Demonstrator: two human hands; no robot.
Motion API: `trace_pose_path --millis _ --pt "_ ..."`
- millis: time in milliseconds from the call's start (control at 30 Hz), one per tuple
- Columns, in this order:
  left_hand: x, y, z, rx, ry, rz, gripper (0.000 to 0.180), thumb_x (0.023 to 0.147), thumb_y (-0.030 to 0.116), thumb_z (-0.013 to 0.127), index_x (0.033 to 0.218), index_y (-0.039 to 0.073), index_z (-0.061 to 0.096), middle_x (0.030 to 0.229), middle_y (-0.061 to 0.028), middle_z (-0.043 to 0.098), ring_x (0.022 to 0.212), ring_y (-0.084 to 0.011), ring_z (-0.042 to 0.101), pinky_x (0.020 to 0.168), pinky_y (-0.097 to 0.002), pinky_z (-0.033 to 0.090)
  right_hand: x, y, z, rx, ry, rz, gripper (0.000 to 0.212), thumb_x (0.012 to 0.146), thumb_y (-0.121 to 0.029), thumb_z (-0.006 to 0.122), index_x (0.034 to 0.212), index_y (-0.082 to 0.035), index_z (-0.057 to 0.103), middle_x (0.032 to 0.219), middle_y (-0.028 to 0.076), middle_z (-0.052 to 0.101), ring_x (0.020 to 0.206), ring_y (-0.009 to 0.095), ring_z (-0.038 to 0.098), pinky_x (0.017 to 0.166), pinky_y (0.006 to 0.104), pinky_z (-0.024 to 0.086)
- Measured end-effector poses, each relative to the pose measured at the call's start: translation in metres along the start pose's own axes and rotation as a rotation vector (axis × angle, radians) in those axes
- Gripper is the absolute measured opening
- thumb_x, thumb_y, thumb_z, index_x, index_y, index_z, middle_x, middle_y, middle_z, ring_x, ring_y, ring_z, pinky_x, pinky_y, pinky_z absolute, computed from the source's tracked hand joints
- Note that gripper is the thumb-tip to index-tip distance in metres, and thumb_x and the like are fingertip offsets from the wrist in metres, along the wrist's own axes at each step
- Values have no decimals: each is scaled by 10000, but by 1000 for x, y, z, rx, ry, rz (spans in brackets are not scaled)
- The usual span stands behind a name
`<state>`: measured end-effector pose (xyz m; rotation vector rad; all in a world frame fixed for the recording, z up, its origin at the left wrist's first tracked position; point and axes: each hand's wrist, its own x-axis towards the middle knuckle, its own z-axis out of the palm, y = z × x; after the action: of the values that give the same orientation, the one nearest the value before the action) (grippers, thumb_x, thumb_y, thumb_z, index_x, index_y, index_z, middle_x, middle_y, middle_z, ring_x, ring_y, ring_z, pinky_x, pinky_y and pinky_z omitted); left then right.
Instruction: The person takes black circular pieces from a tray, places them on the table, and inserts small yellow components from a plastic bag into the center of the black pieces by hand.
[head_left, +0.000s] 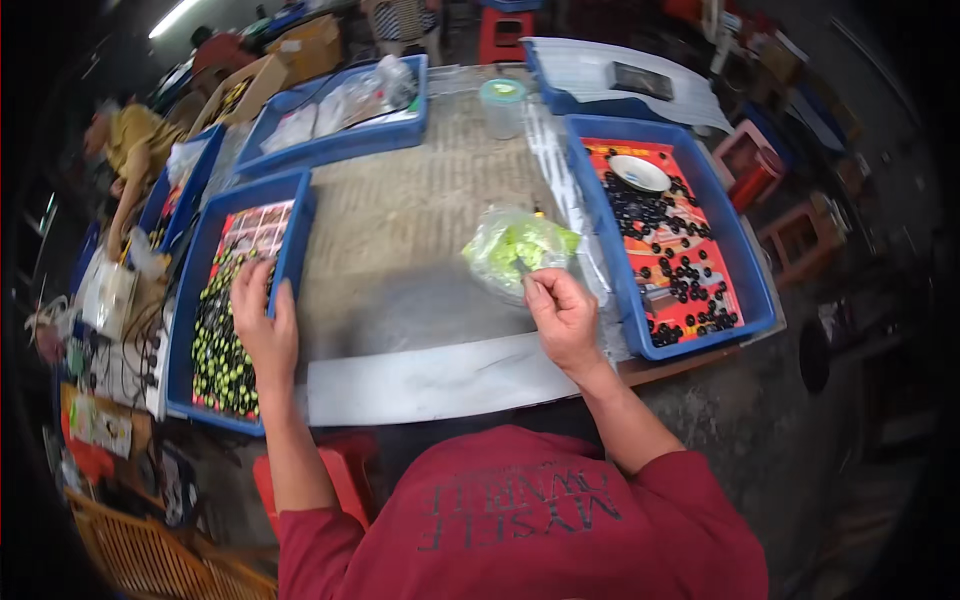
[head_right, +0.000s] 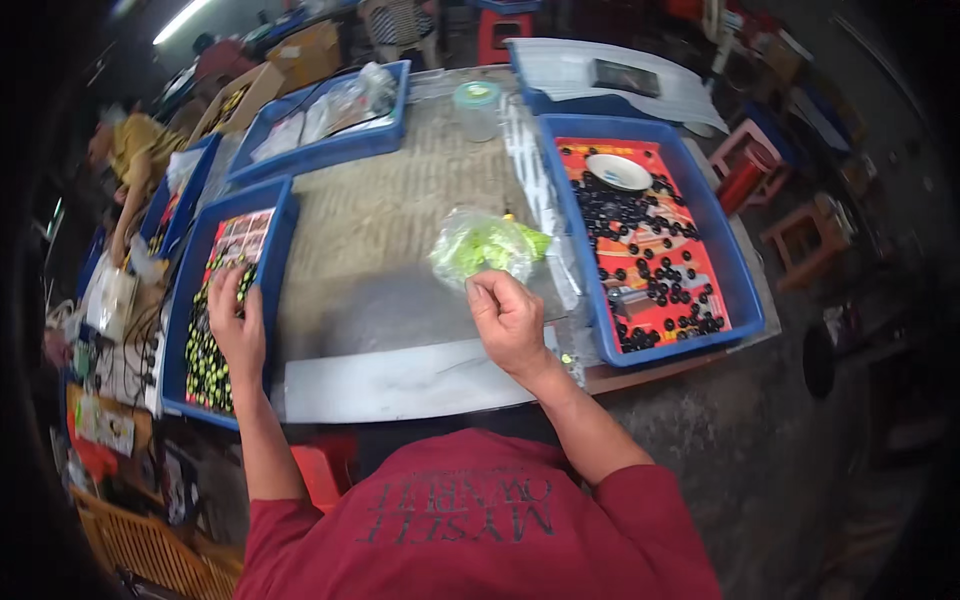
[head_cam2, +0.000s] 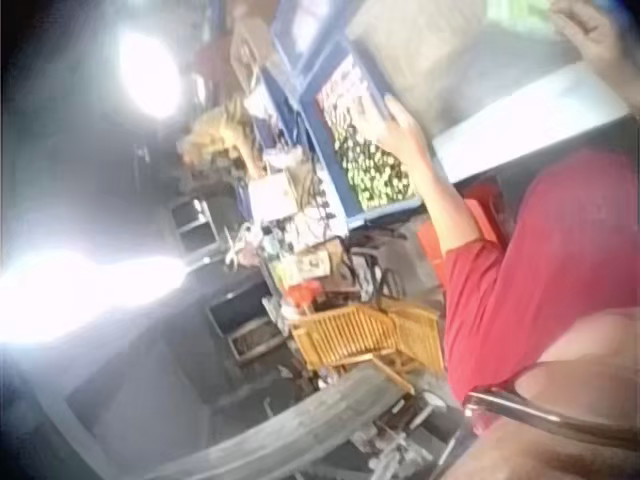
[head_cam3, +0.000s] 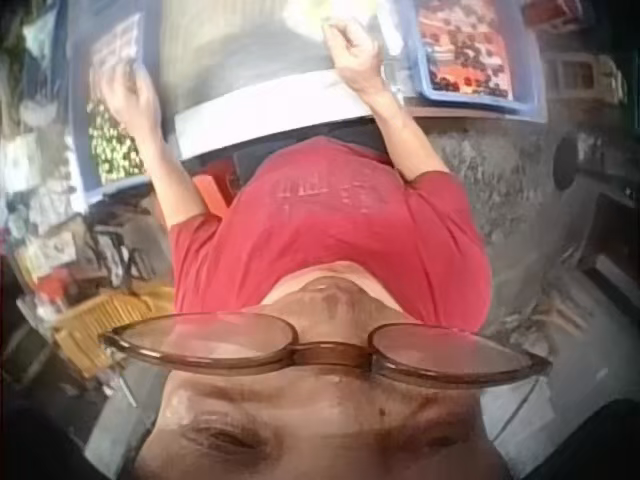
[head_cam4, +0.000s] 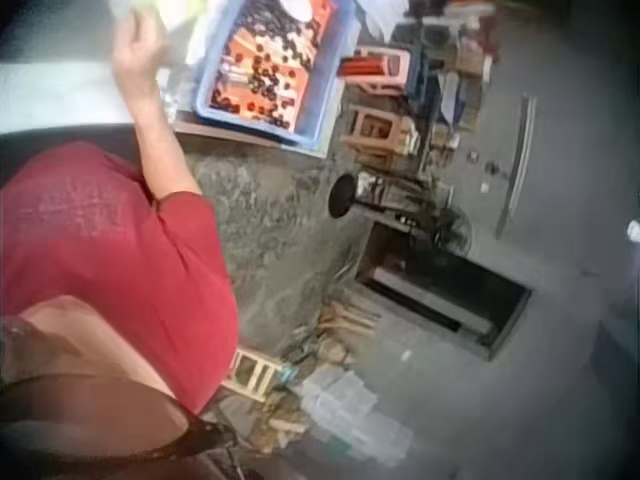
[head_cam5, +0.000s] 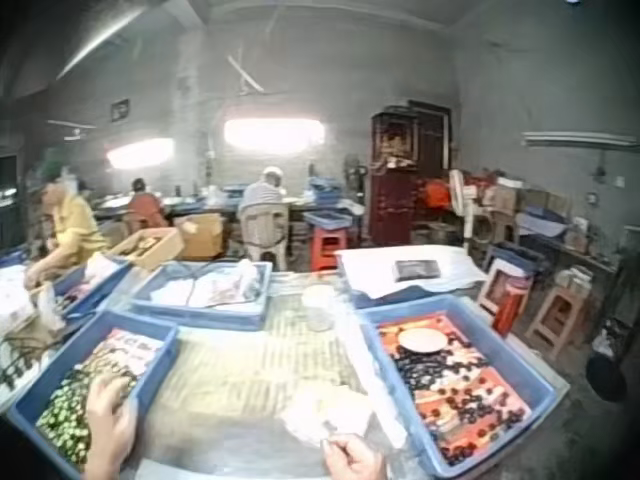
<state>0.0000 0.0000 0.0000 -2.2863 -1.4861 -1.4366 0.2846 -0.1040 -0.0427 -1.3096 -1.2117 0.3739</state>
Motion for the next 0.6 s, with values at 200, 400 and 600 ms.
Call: trace_pose_path --millis 200,400,600 --pt "-20 48 44 -235 -222 35 252 688 5 557 940 16 545 1015 -162 500 951 -304 488 816 -344 390 77 -30 -86 -338 181 -162 107 779 -96 504 779 5 540 635 120 546 540 189 533 504 285 410" --pt "-36 76 77 -342 -376 108 256 683 3 554 938 26 555 1031 -129 502 916 -237 512 672 -290 436 157 74 -188 -854 156 70 256 769 -238 489 828 3 552 791 197 583 772 347 561 684 401 430" --pt "-39 80 79 -330 -437 109 261 674 -5 556 933 28 558 1029 -130 501 911 -242 513 669 -293 437 175 140 -193 -961 87 455 377 749 -296 494 898 48 538 865 254 568 865 380 542 772 401 415"
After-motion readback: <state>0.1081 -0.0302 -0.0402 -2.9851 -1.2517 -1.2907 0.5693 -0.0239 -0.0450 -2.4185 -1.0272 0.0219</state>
